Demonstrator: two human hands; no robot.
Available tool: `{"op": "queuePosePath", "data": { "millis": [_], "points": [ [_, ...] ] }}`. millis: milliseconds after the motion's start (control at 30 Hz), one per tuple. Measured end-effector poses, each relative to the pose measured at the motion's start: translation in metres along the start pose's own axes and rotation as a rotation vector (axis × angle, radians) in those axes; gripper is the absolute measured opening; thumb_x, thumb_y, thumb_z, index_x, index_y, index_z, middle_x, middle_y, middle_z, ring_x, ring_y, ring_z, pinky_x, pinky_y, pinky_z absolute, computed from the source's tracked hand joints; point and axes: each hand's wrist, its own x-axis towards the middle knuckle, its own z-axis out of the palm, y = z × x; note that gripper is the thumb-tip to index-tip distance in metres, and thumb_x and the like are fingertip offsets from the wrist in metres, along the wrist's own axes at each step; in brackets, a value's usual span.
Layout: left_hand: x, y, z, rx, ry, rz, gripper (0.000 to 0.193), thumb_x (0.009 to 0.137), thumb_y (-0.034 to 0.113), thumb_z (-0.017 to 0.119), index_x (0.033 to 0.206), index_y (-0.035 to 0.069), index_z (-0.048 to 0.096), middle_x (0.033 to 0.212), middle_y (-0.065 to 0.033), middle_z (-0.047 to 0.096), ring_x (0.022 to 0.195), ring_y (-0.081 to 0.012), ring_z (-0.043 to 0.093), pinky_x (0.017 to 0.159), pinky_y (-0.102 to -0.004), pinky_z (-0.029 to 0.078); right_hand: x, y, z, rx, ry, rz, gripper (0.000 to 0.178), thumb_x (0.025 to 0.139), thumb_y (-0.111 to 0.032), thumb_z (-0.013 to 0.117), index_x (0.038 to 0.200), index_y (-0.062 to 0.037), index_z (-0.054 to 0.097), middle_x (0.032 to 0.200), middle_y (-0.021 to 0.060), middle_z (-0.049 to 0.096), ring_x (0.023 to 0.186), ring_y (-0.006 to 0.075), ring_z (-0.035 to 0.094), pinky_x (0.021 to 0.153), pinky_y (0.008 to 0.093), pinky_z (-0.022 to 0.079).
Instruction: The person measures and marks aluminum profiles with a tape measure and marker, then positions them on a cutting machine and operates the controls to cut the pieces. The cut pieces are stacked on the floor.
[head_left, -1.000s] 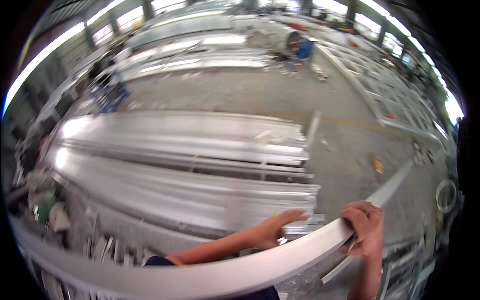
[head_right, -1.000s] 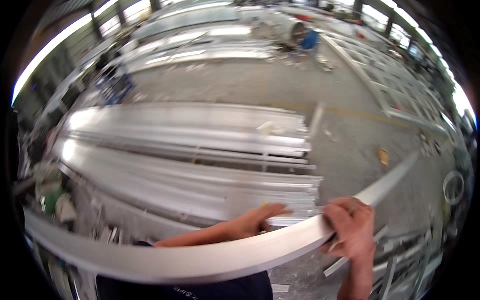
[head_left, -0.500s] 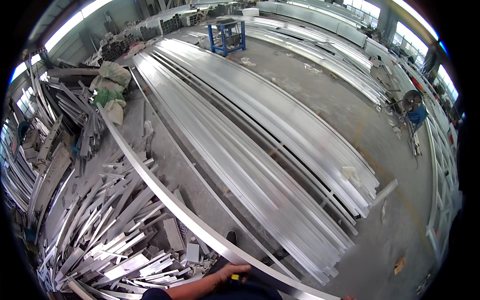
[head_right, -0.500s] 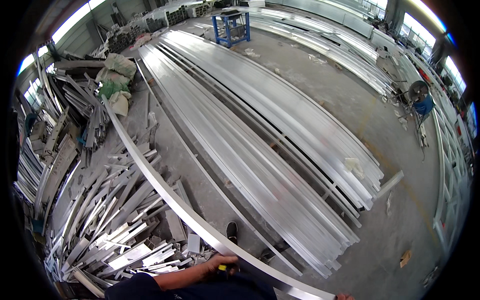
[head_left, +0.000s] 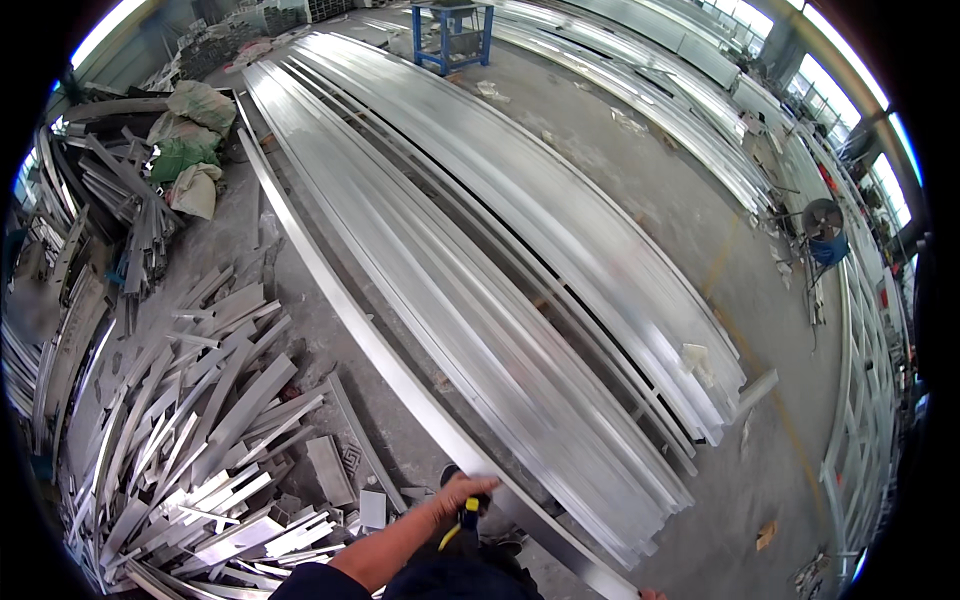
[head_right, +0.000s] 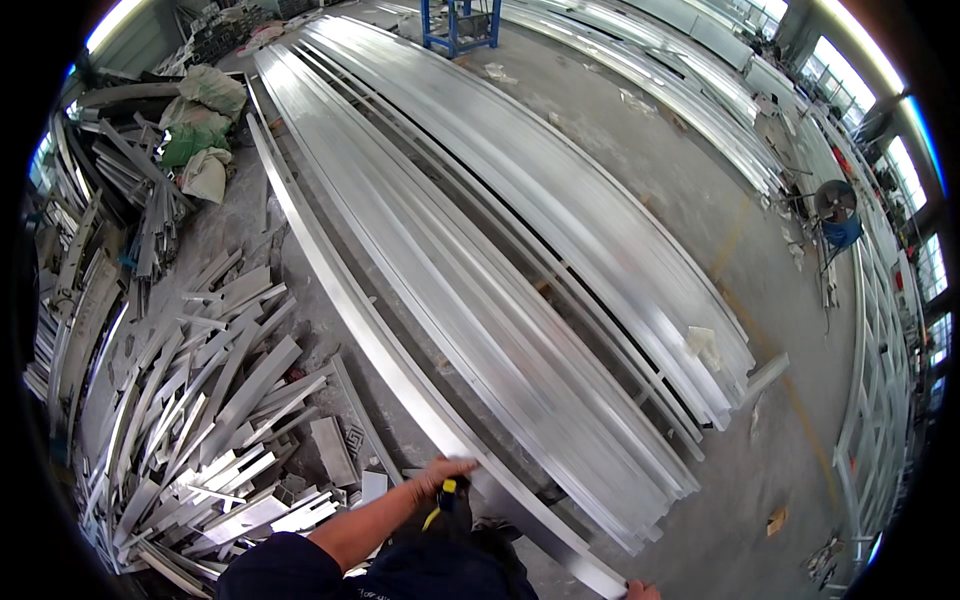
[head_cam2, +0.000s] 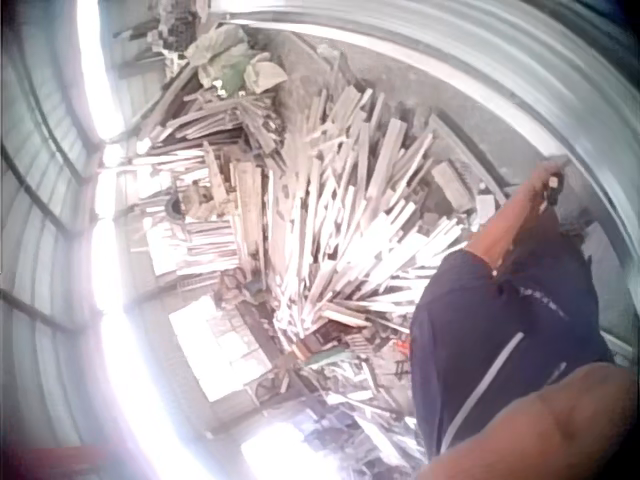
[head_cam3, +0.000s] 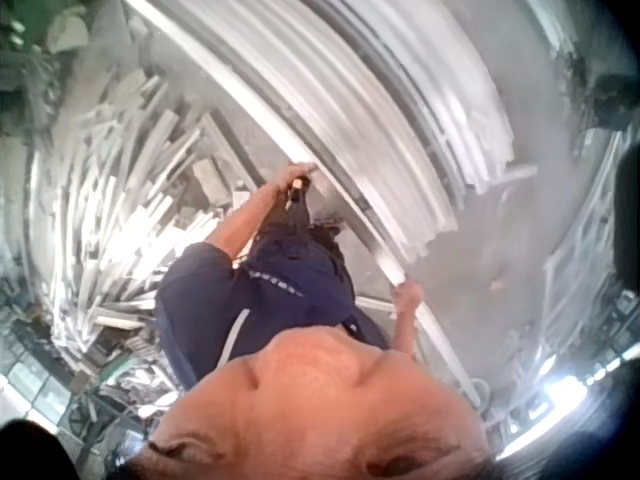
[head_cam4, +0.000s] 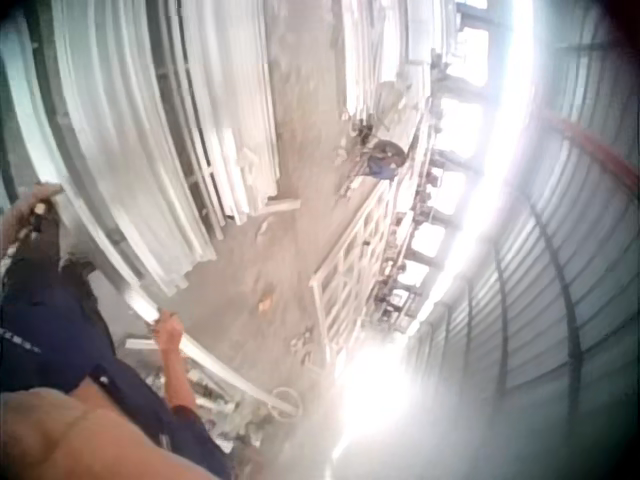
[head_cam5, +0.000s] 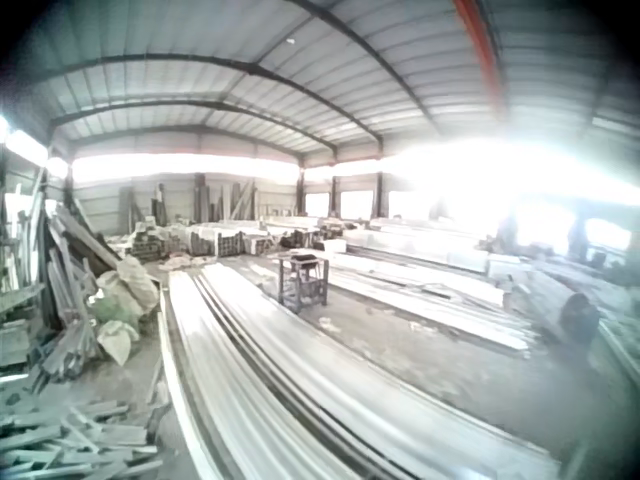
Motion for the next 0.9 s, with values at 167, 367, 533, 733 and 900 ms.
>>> {"op": "queuePosePath", "data": {
  "millis": [167, 367, 533, 733, 900],
  "points": [
    [0.057, 0.081, -0.078, 0.012, 0.126, 0.124, 0.036, 0.081, 0.039, 0.078, 0.073, 0.008, 0.062, 0.061, -0.0048, 0.062, 0.048, -0.0139, 0.059, 0.045, -0.0279, 0.047, 0.006, -0.169, -0.105, -0.185, -0.104, -0.101, 0.058, 0.075, -0.025, 0.072, 0.129, -0.0101, 0.059, 0.099, 0.019, 0.069, 0.098, 0.0386, 0.065, 0.083, 0.0474, 0.054],
    [0.089, 0.193, -0.133, -0.034, 0.118, 0.274, 0.036, 0.08, 0.044, 0.077, 0.082, 0.01, 0.065, 0.069, -0.0034, 0.063, 0.053, -0.0147, 0.061, 0.049, -0.0284, 0.051, -0.025, -0.101, -0.096, -0.29, -0.212, 0.232, 0.068, 0.071, -0.038, 0.078, 0.129, -0.0081, 0.057, 0.107, 0.021, 0.069, 0.102, 0.0409, 0.064, 0.087, 0.0487, 0.051],
    [0.138, 0.203, -0.151, -0.19, 0.23, 0.278, 0.033, 0.082, 0.042, 0.076, 0.087, 0.012, 0.063, 0.069, -0.0018, 0.062, 0.051, -0.0144, 0.058, 0.046, -0.0284, 0.047, 0.002, -0.131, -0.071, -0.249, -0.142, 0.202, 0.057, 0.074, -0.038, 0.075, 0.12, -0.007, 0.062, 0.1, 0.0224, 0.069, 0.096, 0.0425, 0.065, 0.083, 0.0499, 0.052],
    [0.143, 0.161, -0.176, -0.132, 0.288, 0.254, 0.028, 0.087, 0.037, 0.07, 0.087, 0.012, 0.059, 0.083, -0.0051, 0.069, 0.047, -0.0125, 0.051, 0.042, -0.0274, 0.042, 0.065, -0.133, 0.004, -0.158, 0.131, -0.077, 0.038, 0.053, -0.028, 0.08, 0.08, -0.0111, 0.059, 0.076, 0.0141, 0.064, 0.074, 0.0386, 0.064, 0.066, 0.0489, 0.05],
    [0.111, 0.052, -0.201, 0.238, 0.317, 0.056, 0.039, 0.088, 0.041, 0.067, 0.099, 0.004, 0.064, 0.088, -0.0102, 0.073, 0.062, -0.0133, 0.054, 0.058, -0.0296, 0.043, 0.188, -0.26, 0.024, -0.106, 0.146, -0.242, 0.054, 0.06, -0.038, 0.08, 0.098, -0.0067, 0.058, 0.09, 0.0159, 0.064, 0.085, 0.0365, 0.064, 0.071, 0.0479, 0.049]
  ]
}}
